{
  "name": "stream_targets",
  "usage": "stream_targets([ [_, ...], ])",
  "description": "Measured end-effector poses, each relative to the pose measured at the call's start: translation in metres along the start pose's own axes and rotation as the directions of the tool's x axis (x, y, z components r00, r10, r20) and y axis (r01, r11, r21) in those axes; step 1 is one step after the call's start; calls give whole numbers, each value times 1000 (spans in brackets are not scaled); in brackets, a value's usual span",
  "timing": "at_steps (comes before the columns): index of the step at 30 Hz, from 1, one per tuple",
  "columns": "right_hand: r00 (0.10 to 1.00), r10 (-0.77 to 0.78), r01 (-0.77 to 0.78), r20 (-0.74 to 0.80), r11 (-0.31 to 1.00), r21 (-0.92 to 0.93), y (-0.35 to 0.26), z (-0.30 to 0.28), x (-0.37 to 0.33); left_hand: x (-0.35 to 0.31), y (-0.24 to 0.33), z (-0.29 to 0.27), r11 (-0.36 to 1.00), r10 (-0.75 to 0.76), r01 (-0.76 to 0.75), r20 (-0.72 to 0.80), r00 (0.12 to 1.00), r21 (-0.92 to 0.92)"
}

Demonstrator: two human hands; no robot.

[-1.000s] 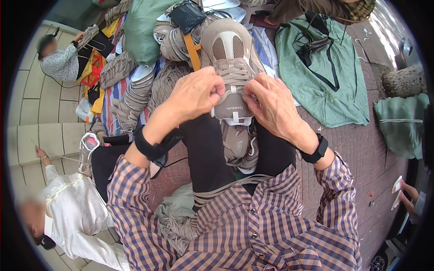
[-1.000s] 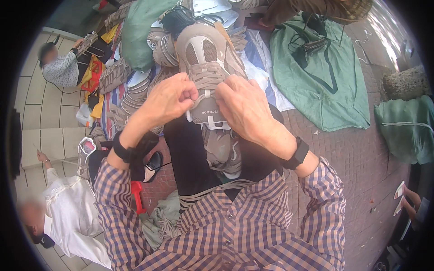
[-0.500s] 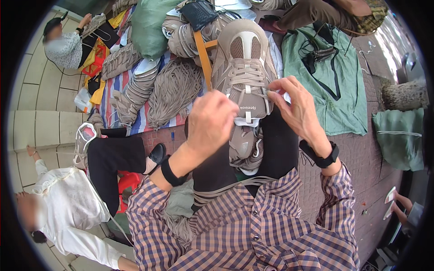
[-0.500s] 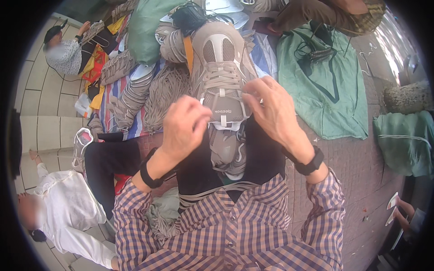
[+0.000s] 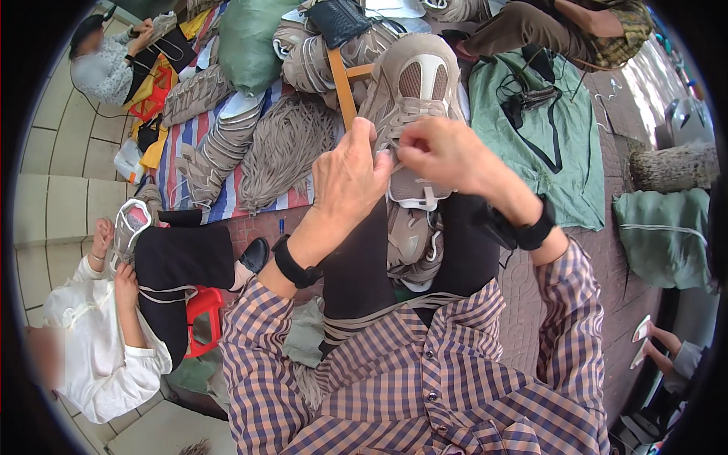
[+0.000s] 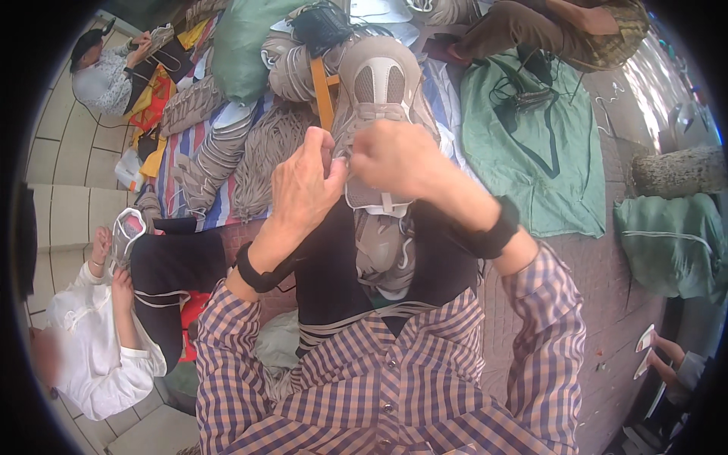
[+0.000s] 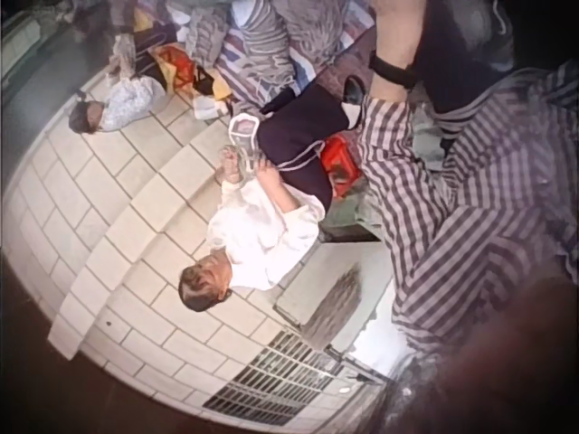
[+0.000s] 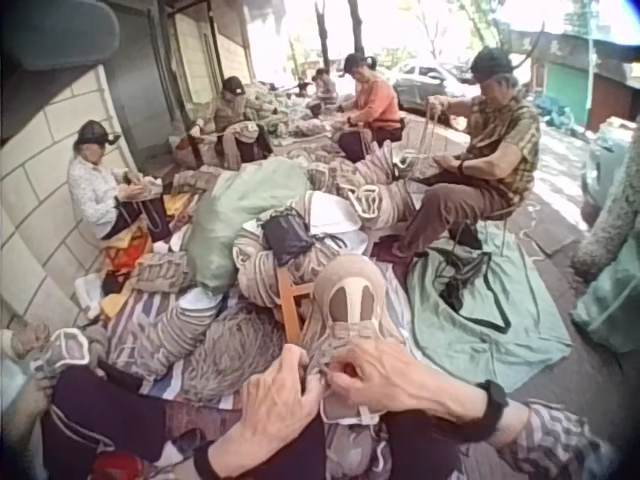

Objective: The person sits on the ground and laces a beige sneaker that is resting on their lap. They thread the laces through the eyelets, pull them tight, and tie a knot. Other people are visible in the background performing similar tasks.

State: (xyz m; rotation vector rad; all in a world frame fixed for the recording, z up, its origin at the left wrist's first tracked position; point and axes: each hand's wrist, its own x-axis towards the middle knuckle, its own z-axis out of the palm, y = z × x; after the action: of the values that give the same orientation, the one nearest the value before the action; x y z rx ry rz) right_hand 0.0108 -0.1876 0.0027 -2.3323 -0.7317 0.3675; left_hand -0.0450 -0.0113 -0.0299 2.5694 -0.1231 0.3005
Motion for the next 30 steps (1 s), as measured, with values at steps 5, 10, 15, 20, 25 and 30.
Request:
stream_targets([
  [5, 994, 14, -46, 110, 956, 290, 9, -19, -18, -5, 5, -6, 967, 34, -61, -113, 993, -247],
  [10, 997, -38, 24, 70, 980, 198, 10, -18, -18, 14, 1, -5, 883, 285, -300, -96, 954, -362],
  [15, 999, -4, -5, 36, 966, 257, 10, -18, -20, 27, -5, 2, 838, 460, -484, -149, 875, -252],
  [20, 953, 104, -19, -283, 958, 286, 23, -6, -41, 27, -5, 8, 831, 391, -423, -160, 906, -361],
  [25, 911, 90, -46, -401, 992, 118, 24, 13, -61, 29, 1, 2, 841, 353, -335, -39, 935, -426],
  [30, 886, -57, 7, -460, 994, -111, 27, 24, -61, 36, 3, -19, 874, 414, -333, 183, 892, -354],
])
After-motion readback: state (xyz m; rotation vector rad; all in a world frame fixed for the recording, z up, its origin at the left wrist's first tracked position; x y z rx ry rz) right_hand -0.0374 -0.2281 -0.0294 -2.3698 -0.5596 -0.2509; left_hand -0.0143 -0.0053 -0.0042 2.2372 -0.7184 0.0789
